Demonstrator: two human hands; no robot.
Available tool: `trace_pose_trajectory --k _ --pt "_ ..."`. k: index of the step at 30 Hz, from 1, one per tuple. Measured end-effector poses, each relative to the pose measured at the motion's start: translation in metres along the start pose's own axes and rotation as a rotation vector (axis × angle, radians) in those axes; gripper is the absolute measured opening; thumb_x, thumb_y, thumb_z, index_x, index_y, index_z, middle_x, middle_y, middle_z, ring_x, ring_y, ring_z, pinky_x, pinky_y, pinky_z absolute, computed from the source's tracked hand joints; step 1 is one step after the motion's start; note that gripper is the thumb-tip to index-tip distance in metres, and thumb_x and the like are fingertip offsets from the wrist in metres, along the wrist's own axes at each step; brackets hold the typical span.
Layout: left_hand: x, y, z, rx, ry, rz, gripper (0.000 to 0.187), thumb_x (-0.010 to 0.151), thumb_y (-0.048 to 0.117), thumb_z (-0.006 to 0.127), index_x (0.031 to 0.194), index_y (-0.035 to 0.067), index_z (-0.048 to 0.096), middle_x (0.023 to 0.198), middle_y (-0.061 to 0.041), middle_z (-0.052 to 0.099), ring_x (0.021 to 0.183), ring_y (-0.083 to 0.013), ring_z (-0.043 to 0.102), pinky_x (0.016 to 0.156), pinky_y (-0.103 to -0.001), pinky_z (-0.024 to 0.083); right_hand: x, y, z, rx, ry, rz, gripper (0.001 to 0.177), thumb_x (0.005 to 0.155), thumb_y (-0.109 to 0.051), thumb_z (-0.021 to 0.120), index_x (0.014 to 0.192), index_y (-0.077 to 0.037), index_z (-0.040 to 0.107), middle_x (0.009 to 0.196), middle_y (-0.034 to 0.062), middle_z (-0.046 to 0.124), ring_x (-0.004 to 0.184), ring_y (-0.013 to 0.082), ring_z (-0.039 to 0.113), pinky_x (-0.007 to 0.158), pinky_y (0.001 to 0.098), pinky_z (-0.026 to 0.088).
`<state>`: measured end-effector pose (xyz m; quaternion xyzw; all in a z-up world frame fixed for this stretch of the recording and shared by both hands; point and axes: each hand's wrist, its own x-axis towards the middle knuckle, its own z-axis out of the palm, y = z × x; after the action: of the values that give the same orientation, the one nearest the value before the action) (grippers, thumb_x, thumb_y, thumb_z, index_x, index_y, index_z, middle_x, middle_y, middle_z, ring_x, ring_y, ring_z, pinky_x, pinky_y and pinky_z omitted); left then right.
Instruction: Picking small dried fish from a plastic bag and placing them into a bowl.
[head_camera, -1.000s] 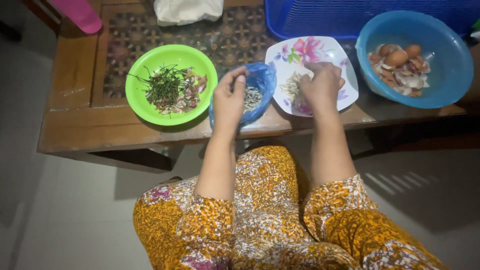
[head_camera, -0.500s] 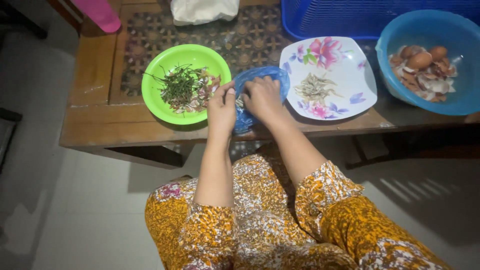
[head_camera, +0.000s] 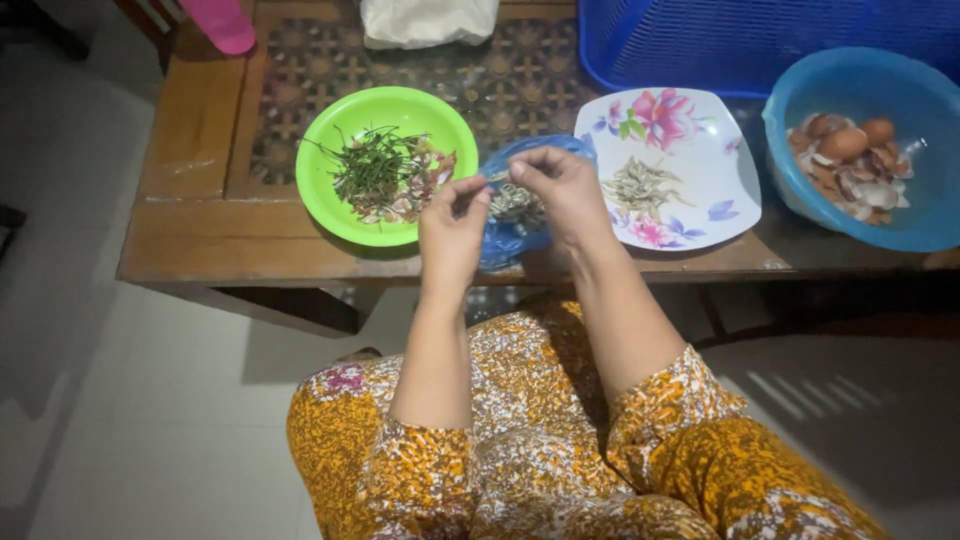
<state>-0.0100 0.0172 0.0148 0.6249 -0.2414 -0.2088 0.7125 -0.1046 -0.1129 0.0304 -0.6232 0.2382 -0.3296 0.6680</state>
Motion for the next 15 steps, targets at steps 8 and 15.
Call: trace_pose_trajectory --k 8,15 --pt "-0.002 0.003 -0.01 -0.326 0.141 0.086 0.016 0.093 0.005 0.075 0.106 -0.004 0.074 0.102 -0.007 0.075 0.093 -0.0109 0.067 0.087 -0.025 0.054 -0.013 -0.001 0.052 0.31 0.014 0.177 0.012 0.091 -0.009 0.077 0.1 -0.003 0.073 0.086 0.0022 0.072 0.067 0.0059 0.054 0.061 0.0212 0.04" --pt "0.003 0.003 -0.031 -0.21 0.315 0.131 0.014 0.094 0.007 0.075 0.102 -0.004 0.076 0.097 -0.006 0.076 0.089 -0.0084 0.067 0.085 -0.024 0.054 -0.009 0.014 0.072 0.18 -0.116 0.083 0.008 0.09 -0.006 0.075 0.096 0.0 0.074 0.093 0.0035 0.075 0.083 0.008 0.065 0.077 0.022 0.049"
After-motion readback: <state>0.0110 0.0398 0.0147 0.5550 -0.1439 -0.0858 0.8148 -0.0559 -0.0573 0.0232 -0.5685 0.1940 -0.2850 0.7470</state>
